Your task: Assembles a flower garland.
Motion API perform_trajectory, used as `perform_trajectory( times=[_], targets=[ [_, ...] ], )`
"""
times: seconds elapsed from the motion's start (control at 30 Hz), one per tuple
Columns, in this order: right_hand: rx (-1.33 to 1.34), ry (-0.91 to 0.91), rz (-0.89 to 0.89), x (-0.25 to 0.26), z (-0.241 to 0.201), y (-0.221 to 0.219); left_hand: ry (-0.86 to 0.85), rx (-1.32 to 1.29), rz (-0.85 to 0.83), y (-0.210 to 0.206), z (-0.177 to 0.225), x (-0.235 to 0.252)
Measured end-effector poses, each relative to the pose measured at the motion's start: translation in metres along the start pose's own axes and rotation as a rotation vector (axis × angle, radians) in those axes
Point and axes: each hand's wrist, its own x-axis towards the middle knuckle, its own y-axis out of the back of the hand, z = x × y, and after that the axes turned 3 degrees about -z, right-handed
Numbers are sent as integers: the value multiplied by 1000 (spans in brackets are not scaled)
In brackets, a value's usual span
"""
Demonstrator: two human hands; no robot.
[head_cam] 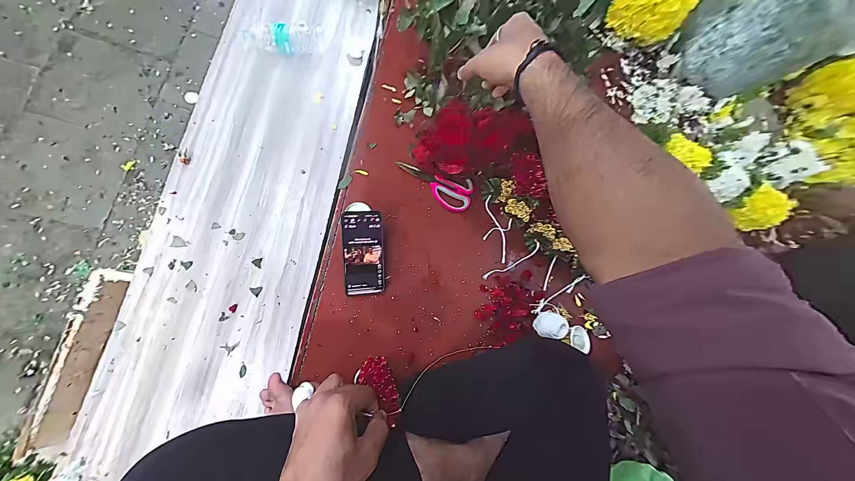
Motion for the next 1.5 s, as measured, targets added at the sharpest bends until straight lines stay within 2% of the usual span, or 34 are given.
perform_trajectory(
  times=[0.17, 0.27, 0.33, 0.43, 0.53, 0.67, 0.73, 0.83, 0.9, 1.1, 1.13, 1.2, 1.23, 1.27, 1.3, 1.4, 1.43, 1.5],
  targets=[
    [0, -16, 164, -3, 52, 43, -40, -23, -121, 13, 7, -2],
    [76, 45, 165, 3, 89, 53, -58, -18, -121, 14, 7, -3],
    [111, 117, 99, 4, 109, 51, -65, -12, -124, 15, 8, -2],
    [116, 307, -35, -7, 113, 33, -59, 5, -138, 15, 10, 1],
    [-61, 476, -152, -7, 109, 0, -44, 6, -148, 15, 11, 3],
    [-400, 531, -65, -5, 105, -44, -30, 0, -150, 14, 9, 6],
    [-283, 548, 20, -2, 108, -51, -18, -7, -146, 14, 8, 5],
    [125, 520, 109, 6, 106, -43, -6, -11, -142, 13, 6, 5],
    [269, 490, 164, 12, 103, -31, -10, -20, -151, 14, 7, 6],
    [120, 411, 371, 4, 88, -22, 9, -25, -158, 15, 8, 5],
    [77, 357, 321, 1, 87, -27, 14, -23, -157, 14, 8, 5],
    [50, 193, -23, 0, 82, -36, 32, -8, -135, 12, 9, 5],
    [170, 111, -175, -1, 80, -36, 36, 6, -112, 10, 8, 4],
    [307, 66, -201, -3, 78, -30, 41, 11, -97, 7, 8, 3],
    [443, 69, -136, -6, 71, -17, 46, 14, -78, 6, 7, 5],
    [726, 240, 103, -32, 60, 16, 74, 2, -37, 4, 6, 6],
    [796, 296, 112, -49, 61, 21, 82, -20, -31, 5, 6, 6],
    [917, 369, 15, -102, 70, 17, 79, -78, -20, 7, 6, 7]
  ],
)
